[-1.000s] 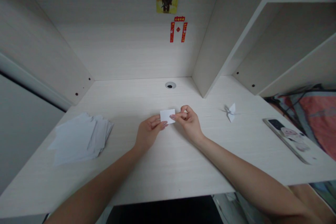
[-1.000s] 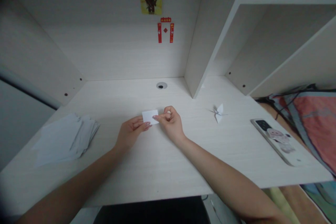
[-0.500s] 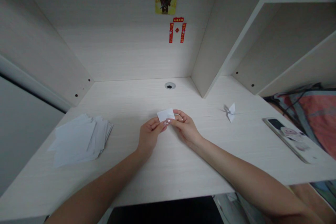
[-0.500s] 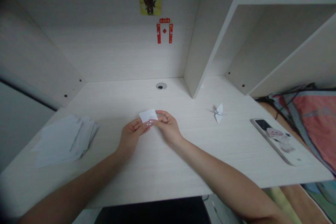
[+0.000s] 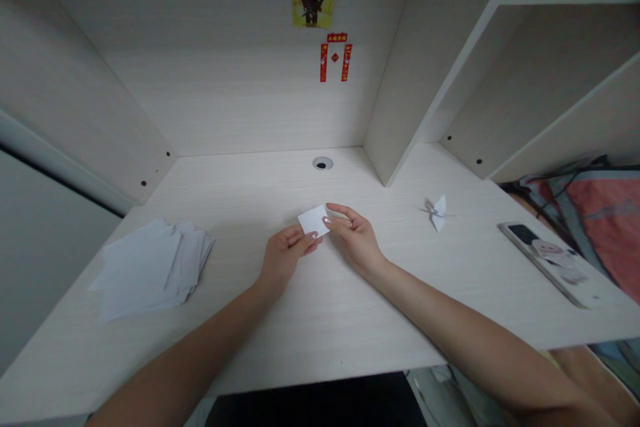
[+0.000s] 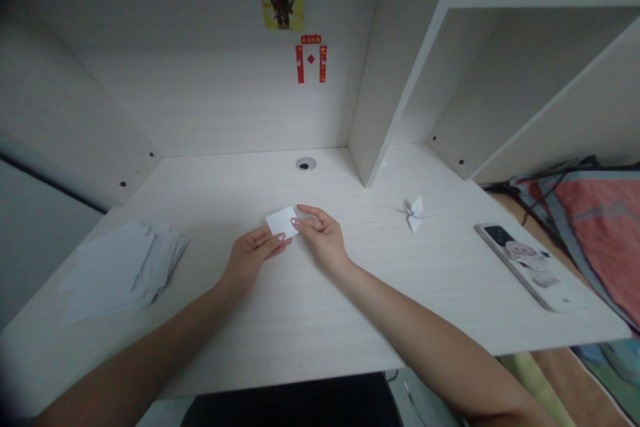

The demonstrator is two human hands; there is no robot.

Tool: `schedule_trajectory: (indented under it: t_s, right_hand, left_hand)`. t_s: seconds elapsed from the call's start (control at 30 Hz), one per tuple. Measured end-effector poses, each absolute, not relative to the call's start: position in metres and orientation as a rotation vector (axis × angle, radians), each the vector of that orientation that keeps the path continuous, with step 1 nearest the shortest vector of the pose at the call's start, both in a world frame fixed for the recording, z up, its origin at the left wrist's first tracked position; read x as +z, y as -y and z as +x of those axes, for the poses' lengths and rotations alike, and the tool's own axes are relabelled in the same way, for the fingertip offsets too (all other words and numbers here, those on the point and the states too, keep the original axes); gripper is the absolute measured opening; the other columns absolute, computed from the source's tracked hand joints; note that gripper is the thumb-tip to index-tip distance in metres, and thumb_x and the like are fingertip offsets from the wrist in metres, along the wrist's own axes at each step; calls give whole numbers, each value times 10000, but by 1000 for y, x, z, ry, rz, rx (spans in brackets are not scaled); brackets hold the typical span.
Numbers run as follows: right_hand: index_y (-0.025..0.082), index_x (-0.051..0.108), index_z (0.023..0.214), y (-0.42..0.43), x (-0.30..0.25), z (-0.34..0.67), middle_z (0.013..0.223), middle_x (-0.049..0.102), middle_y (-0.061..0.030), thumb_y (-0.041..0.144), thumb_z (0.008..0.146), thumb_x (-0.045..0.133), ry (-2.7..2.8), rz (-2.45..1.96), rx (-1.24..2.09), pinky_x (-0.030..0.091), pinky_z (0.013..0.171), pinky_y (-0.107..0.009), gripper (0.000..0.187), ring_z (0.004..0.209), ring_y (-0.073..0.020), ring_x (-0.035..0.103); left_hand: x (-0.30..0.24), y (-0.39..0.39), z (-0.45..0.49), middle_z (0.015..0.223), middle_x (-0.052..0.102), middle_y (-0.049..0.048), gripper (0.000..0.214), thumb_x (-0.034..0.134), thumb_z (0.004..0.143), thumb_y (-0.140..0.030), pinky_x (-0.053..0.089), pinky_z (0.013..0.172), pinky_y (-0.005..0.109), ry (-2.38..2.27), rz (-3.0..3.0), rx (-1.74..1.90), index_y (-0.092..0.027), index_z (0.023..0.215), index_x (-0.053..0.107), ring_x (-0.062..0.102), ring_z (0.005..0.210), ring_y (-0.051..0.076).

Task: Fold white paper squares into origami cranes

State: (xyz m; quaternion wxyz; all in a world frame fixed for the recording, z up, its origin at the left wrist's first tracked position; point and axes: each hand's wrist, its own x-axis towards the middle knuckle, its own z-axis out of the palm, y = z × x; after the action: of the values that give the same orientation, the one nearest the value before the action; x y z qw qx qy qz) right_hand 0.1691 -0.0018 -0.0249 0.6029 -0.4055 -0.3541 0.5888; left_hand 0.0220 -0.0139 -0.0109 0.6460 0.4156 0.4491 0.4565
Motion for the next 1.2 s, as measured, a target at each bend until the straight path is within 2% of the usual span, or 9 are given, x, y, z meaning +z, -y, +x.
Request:
schedule_trajectory:
  t_s: [0.17,0.3,0.53,0.7,0.97,1.2]
  right_hand:
    - [193,625,873,1,-27,171,652,703,15,273,584,780,851,-961,1303,445,663,-271,338,595,-129,614]
    - [198,550,752,-1,-29,172,574,667,44,281,601,771,842,-930,1306,397,574,-232,279,530,-108,570]
    - [190,506,683,-1,-30,173,515,579,71,272,659,730,925,-898,1279,327,534,-212,240,490,-74,470]
    - [193,490,681,-1,-30,173,498,539,77,283,643,735,881,-927,1263,303,508,-216,263,478,-73,432]
    - [197,488,664,-4,-30,171,442,446,110,255,581,764,721,-900,1323,317,508,-206,294,464,-68,422]
    - [216,505,784,-2,-29,172,511,549,94,247,599,759,772,-847,1342,382,583,-224,315,530,-90,510]
  left_hand:
    - [-10,12,21,989,701,80,349,717,660,-259,503,867,308,-1034,945,1033,-139,985,675,659,856,172]
    - [-11,11,21,996,699,86,373,722,655,-252,504,863,311,-1042,939,1024,-133,1003,667,660,853,176]
    - [-12,9,20,974,708,80,422,724,657,-256,520,836,294,-1056,934,1046,-133,1053,643,668,826,168]
    - [-10,7,18,793,733,55,517,757,618,-265,531,815,305,-1192,966,1087,-130,1097,618,680,756,170]
    - [-7,6,18,872,730,62,489,734,643,-251,533,813,281,-1103,952,1069,-137,1104,617,682,784,161]
    - [4,6,13,827,735,52,508,711,671,-262,548,777,296,-1176,1088,1062,-143,1151,594,687,765,180]
